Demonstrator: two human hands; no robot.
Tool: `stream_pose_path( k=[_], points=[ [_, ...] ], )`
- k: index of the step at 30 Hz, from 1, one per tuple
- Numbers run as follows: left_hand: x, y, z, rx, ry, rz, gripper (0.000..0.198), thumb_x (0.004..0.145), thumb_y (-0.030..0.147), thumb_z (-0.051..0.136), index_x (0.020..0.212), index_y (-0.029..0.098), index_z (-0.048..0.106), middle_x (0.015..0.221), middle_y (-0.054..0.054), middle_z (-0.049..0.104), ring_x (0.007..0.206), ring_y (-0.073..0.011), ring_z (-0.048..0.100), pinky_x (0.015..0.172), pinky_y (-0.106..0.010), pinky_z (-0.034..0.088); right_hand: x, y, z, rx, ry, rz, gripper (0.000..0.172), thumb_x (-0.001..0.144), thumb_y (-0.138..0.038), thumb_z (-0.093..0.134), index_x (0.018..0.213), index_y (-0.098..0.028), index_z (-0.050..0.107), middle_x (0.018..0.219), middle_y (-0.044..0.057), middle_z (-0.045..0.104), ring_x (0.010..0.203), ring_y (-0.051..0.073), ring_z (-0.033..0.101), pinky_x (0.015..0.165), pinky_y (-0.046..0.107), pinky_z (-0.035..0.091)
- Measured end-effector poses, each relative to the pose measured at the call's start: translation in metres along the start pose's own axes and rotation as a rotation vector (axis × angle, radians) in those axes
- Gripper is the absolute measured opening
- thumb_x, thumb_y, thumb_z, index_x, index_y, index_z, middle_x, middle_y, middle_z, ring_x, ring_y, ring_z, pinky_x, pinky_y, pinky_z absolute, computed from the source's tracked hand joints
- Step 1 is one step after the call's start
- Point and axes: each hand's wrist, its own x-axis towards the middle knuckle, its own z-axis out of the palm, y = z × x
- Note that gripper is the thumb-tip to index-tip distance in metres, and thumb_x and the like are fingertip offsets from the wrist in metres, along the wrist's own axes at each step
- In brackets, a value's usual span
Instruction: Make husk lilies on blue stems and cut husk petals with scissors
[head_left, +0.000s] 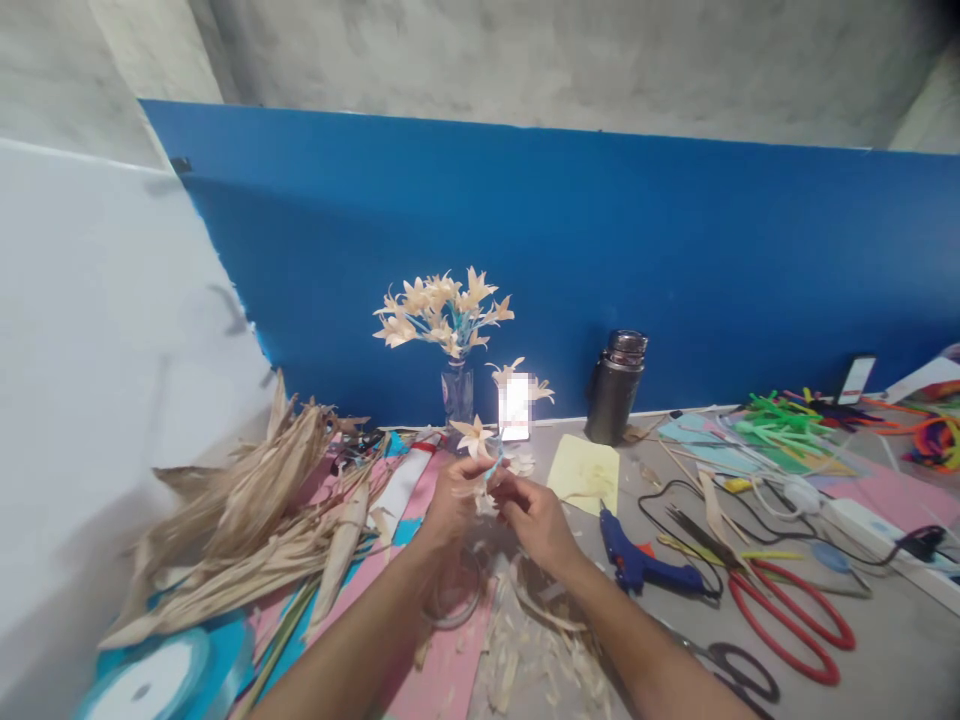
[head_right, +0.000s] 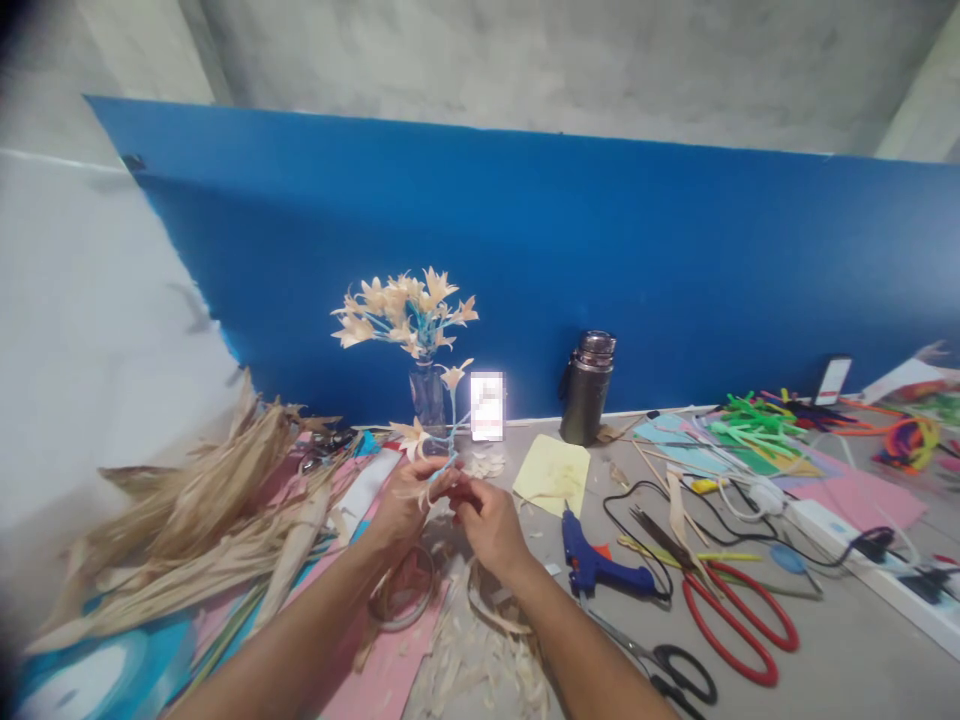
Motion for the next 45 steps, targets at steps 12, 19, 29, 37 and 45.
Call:
stream_pose_path(
  k=[12,19,29,37,45],
  points=[
    [0.001,-0.008,-0.003,-0.019,0.032,0.119,0.027,0.065,0.035,0.083,0.082,0.015,0.076,0.083,-0.008,0.076,0.077,-0.0218,0.068,0.075,-0.033,0.052,0.003,-0.004,-0.012,-0.120,0.105,-0.110,0.021,0.086,-0.028,0.056,0.079,-0.016,0.073,0.069,0.004,0.070,0.058,0.018,0.064,0.056,0.024,0.047],
    [0.002,-0.012,-0.004,-0.002,0.025,0.115,0.027,0.068,0.037,0.082,0.085,0.017,0.074,0.084,-0.007,0.076,0.080,-0.0223,0.069,0.079,-0.035,0.054,0.001,-0.010,-0.012,-0.147,0.168,-0.124,0.027,0.089,-0.035,0.058,0.074,-0.017,0.070,0.063,0.004,0.066,0.054,0.017,0.062,0.052,0.024,0.045],
    [0.001,-0.001,-0.003,0.122,-0.016,0.133,0.025,0.073,0.038,0.077,0.084,0.016,0.078,0.077,-0.007,0.074,0.075,-0.0194,0.065,0.070,-0.028,0.051,0.003,-0.015,-0.015,-0.003,0.205,-0.105,0.027,0.086,-0.041,0.065,0.073,-0.017,0.068,0.057,0.000,0.060,0.049,0.015,0.056,0.049,0.023,0.042],
    [-0.002,-0.004,0.003,0.181,-0.085,0.240,0.020,0.073,0.036,0.075,0.075,0.017,0.078,0.071,-0.006,0.071,0.064,-0.0180,0.059,0.059,-0.027,0.046,0.005,-0.043,-0.036,0.296,0.285,-0.154,0.028,0.084,-0.045,0.072,0.088,-0.017,0.068,0.059,-0.001,0.059,0.048,0.012,0.053,0.046,0.021,0.039],
    [0.002,-0.012,0.001,0.185,-0.106,0.334,0.013,0.068,0.029,0.076,0.062,0.017,0.075,0.071,-0.005,0.068,0.066,-0.0176,0.059,0.060,-0.025,0.044,0.005,-0.040,-0.038,0.399,0.310,-0.196,0.029,0.085,-0.044,0.074,0.079,-0.016,0.068,0.056,-0.001,0.058,0.047,0.011,0.048,0.045,0.022,0.037]
  ],
)
